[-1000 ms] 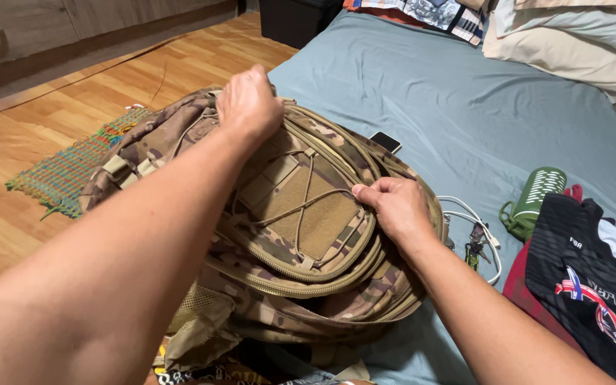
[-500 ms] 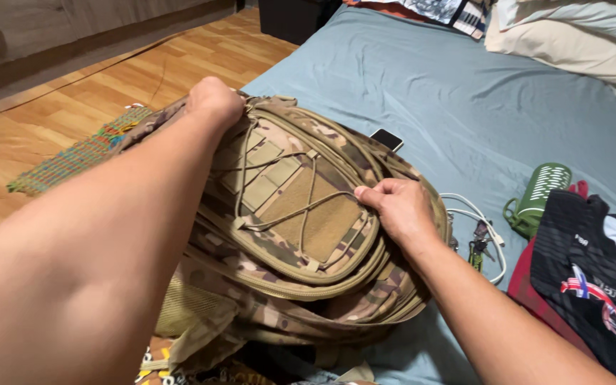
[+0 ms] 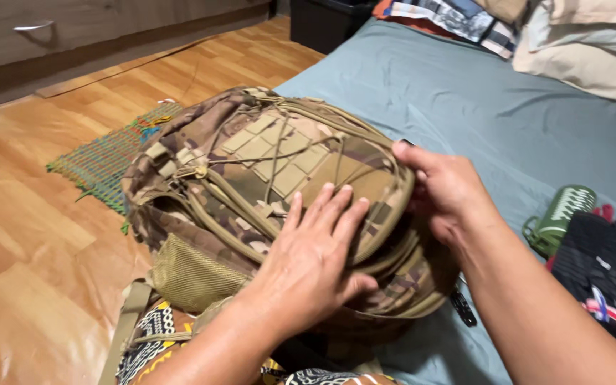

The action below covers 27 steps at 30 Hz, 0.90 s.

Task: The person packs a camouflage backpack with daily essentials. They place a blue towel, white socks, a black pouch, a white charger, and a white cable into the main compartment, then add a multi-tool and a watch into a front pocket.

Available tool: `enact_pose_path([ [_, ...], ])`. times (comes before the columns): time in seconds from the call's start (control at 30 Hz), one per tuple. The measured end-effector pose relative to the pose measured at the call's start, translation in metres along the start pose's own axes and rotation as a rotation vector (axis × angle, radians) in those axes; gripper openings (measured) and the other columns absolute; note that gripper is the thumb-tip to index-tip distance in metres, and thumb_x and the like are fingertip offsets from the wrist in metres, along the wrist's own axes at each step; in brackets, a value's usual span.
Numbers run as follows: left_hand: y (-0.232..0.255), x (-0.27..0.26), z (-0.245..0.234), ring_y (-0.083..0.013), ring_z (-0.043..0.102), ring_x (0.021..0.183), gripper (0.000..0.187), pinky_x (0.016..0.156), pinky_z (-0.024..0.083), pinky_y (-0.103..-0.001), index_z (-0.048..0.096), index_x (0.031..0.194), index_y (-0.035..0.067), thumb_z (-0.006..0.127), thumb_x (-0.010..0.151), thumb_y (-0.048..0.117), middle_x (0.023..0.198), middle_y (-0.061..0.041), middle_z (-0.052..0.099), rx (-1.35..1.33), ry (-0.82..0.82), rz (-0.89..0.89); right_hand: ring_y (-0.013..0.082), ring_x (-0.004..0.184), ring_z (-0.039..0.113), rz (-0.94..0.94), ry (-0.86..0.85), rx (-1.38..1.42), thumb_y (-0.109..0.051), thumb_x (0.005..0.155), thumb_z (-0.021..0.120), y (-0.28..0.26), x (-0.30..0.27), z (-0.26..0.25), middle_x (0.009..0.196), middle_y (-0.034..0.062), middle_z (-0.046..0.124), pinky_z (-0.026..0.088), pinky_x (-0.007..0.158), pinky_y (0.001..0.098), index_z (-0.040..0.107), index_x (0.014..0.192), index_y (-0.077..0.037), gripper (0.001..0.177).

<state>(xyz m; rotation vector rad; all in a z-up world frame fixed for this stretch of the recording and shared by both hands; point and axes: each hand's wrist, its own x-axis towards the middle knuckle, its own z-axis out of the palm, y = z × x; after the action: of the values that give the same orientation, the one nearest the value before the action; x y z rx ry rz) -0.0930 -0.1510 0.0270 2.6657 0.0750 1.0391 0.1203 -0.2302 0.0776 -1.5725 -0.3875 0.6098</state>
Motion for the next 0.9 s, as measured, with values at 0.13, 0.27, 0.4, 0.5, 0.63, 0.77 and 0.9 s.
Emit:
enact_pose_path([
  [0.13, 0.002, 0.014, -0.013, -0.0491, 0.055, 0.126, 0.074, 0.106, 0.045, -0.051, 0.046, 0.136, -0.002, 0.079, 0.075, 0.023, 0.135, -0.032, 0.059, -0.049, 0.094, 0.001, 0.0183, 0.086, 0.071, -0.157, -0.182, 0.23, -0.029, 0.096, 0.064, -0.003, -0.016, 0.005, 0.1, 0.0061, 0.075, 0.055, 0.076, 0.034, 0.072, 0.106, -0.004, 0.028],
  [0.27, -0.002, 0.031, -0.024, -0.0397, 0.072, 0.093, 0.048, 0.081, 0.057, -0.048, 0.058, 0.133, 0.009, 0.068, 0.086, 0.009, 0.098, -0.021, 0.075, -0.147, 0.029, -0.266, 0.0208, 0.09, 0.072, -0.227, -0.307, 0.218, -0.023, 0.099, 0.063, 0.002, -0.026, 0.009, 0.102, 0.0094, 0.077, 0.057, 0.083, 0.0362, 0.072, 0.109, -0.003, 0.025],
  [0.4, -0.035, 0.052, -0.031, -0.0391, 0.073, 0.086, 0.036, 0.077, 0.058, -0.048, 0.07, 0.116, 0.011, 0.068, 0.081, 0.005, 0.096, -0.02, 0.076, -0.099, 0.163, -0.35, 0.0175, 0.091, 0.073, -0.215, -0.221, 0.016, -0.013, 0.088, 0.071, 0.018, -0.026, 0.006, 0.102, 0.007, 0.078, 0.056, 0.084, 0.0329, 0.074, 0.109, -0.008, 0.022],
  [0.5, -0.084, 0.074, -0.047, -0.0394, 0.072, 0.09, 0.033, 0.079, 0.057, -0.048, 0.074, 0.109, 0.006, 0.07, 0.077, 0.001, 0.099, -0.023, 0.074, 0.081, 0.408, -0.212, 0.015, 0.091, 0.072, -0.355, -0.224, -0.229, -0.007, 0.081, 0.078, 0.042, -0.026, 0.01, 0.101, 0.0067, 0.079, 0.057, 0.086, 0.0306, 0.076, 0.107, -0.006, 0.026],
  [0.63, -0.179, 0.11, -0.093, -0.0192, 0.075, 0.09, 0.034, 0.078, 0.06, -0.036, 0.075, 0.105, 0.011, 0.062, 0.075, 0.0, 0.1, -0.009, 0.078, -0.118, 0.4, -0.238, 0.0142, 0.094, 0.071, -0.604, -0.181, -0.514, -0.006, 0.077, 0.08, 0.071, -0.032, 0.013, 0.1, 0.0046, 0.074, 0.057, 0.086, 0.0281, 0.075, 0.108, -0.006, 0.031],
  [0.77, -0.255, 0.105, -0.096, -0.0247, 0.068, 0.102, 0.033, 0.09, 0.051, -0.042, 0.072, 0.111, 0.008, 0.063, 0.08, 0.002, 0.108, -0.012, 0.072, -0.202, 0.345, -0.494, 0.0135, 0.095, 0.072, -0.64, -0.165, -0.572, -0.008, 0.078, 0.078, 0.079, -0.032, 0.01, 0.101, 0.0031, 0.073, 0.057, 0.086, 0.0265, 0.074, 0.109, -0.006, 0.031],
  [0.9, -0.29, 0.075, -0.066, -0.0302, 0.062, 0.113, 0.033, 0.102, 0.042, -0.049, 0.069, 0.116, 0.005, 0.064, 0.084, 0.003, 0.117, -0.015, 0.067, -0.096, 0.255, -0.723, 0.0145, 0.096, 0.071, -0.682, -0.179, -0.604, -0.007, 0.077, 0.078, 0.077, -0.029, 0.013, 0.1, 0.004, 0.072, 0.056, 0.088, 0.0279, 0.074, 0.108, -0.006, 0.031],
])
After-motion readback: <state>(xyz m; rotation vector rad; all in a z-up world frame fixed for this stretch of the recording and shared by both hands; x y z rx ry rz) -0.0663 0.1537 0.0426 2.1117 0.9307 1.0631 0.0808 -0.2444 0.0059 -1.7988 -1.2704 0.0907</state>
